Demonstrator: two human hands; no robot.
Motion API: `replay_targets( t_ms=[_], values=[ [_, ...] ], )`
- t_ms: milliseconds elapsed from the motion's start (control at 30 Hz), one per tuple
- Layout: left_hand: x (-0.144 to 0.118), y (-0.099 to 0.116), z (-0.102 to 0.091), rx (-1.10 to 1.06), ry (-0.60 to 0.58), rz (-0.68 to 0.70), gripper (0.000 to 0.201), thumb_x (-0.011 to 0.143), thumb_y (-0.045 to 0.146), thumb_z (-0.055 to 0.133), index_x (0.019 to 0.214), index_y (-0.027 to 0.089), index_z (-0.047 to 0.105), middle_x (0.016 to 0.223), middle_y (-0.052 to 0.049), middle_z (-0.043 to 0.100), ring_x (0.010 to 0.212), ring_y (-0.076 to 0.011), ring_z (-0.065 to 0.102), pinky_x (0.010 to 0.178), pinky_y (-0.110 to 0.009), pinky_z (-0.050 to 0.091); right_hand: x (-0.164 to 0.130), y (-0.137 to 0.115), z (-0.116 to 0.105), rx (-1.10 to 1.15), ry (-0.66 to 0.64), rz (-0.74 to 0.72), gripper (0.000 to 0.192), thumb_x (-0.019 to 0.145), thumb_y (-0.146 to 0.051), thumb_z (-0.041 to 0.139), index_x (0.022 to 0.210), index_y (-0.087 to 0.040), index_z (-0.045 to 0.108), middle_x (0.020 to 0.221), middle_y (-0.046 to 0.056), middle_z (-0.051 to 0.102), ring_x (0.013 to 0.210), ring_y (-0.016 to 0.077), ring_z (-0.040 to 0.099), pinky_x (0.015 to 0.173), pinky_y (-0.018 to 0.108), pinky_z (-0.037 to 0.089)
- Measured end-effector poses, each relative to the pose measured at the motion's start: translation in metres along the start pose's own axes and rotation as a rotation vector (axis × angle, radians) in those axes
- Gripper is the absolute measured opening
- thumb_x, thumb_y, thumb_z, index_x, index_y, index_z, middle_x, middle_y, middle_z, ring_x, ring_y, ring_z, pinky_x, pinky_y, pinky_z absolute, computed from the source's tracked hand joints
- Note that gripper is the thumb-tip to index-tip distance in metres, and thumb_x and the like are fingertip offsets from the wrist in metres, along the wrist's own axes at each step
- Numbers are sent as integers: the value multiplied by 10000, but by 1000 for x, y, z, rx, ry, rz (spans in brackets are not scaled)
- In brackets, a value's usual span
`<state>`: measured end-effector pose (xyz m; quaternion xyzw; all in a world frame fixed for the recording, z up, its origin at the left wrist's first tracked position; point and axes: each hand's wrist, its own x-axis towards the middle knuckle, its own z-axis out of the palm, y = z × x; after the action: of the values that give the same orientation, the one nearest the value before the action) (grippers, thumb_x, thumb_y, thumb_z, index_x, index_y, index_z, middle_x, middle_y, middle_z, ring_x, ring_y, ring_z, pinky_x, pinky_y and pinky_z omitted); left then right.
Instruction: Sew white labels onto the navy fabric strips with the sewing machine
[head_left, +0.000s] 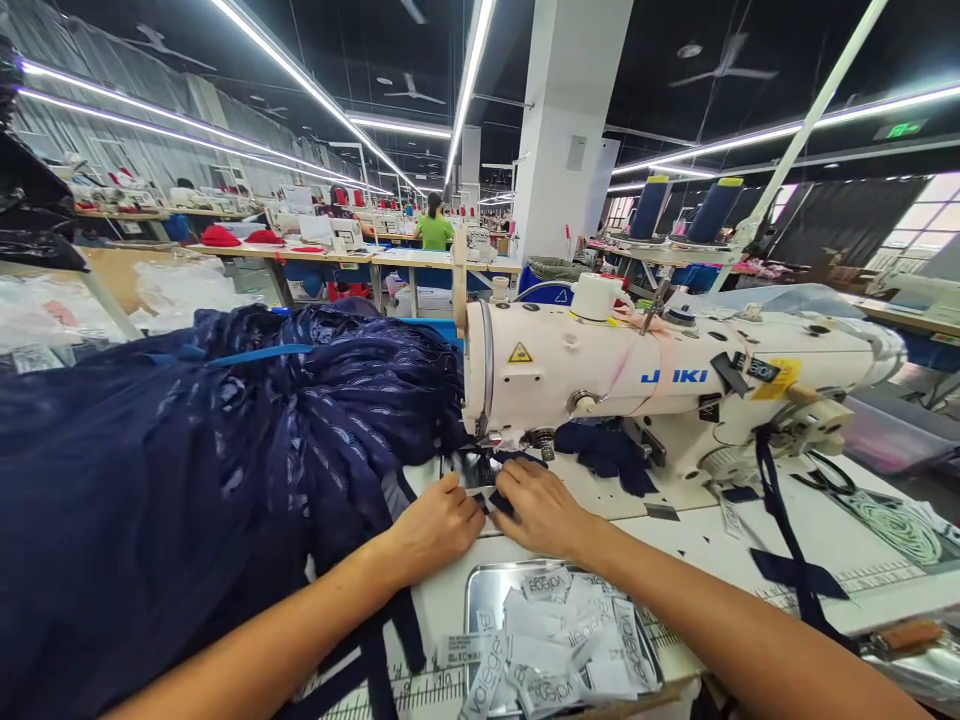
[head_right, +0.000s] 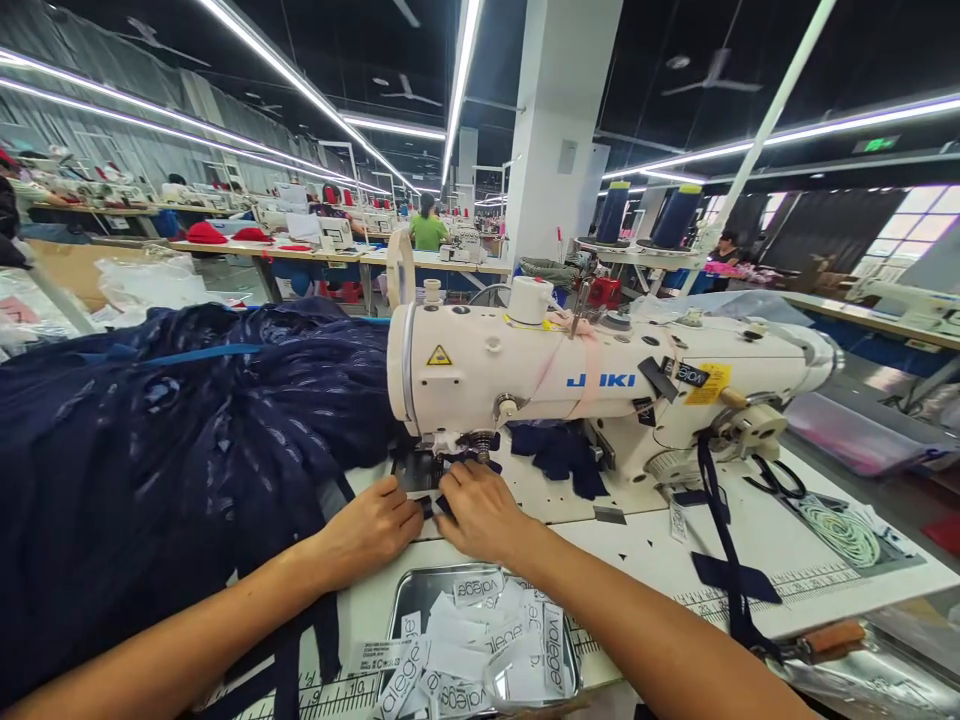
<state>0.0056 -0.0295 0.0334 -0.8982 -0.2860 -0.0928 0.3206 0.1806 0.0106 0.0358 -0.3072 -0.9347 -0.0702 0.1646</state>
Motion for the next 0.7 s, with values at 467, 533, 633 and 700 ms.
replay_targets(
  t_ms=[467, 533, 633, 700],
  values=[
    [0, 3, -2, 43, 96, -60, 261, 837, 36, 304, 719, 112, 524, 524, -19, 537, 454, -144, 464, 559, -294, 312, 12, 8, 13, 521, -21, 296, 201, 708, -65, 510, 535, -165, 485, 714, 9, 547, 662, 120, 518, 602, 226, 372],
    [2, 3, -1, 36, 97, -61, 264, 835, 30, 298, 726, 110, 525, 524, -22, 538, 455, -145, 469, 556, -295, 318, 11, 7, 19, 590, 23, 328, 214, 697, -65, 513, 515, -168, 471, 709, 2, 546, 640, 115, 511, 590, 226, 368],
    [4, 4, 2, 32, 82, -56, 259, 829, 26, 297, 755, 96, 536, 530, -30, 551, 464, -151, 486, 558, -301, 331, 11, 6, 22, 647, 75, 355, 212, 690, -66, 513, 512, -171, 469, 700, -3, 542, 620, 112, 503, 589, 229, 367],
    [5, 4, 3, 31, 65, -46, 246, 820, 20, 308, 784, 80, 543, 537, -33, 562, 469, -155, 498, 558, -302, 340, 10, 5, 22, 665, 91, 360, 214, 693, -70, 509, 510, -172, 465, 697, -3, 540, 617, 112, 503, 591, 231, 366]
  ],
)
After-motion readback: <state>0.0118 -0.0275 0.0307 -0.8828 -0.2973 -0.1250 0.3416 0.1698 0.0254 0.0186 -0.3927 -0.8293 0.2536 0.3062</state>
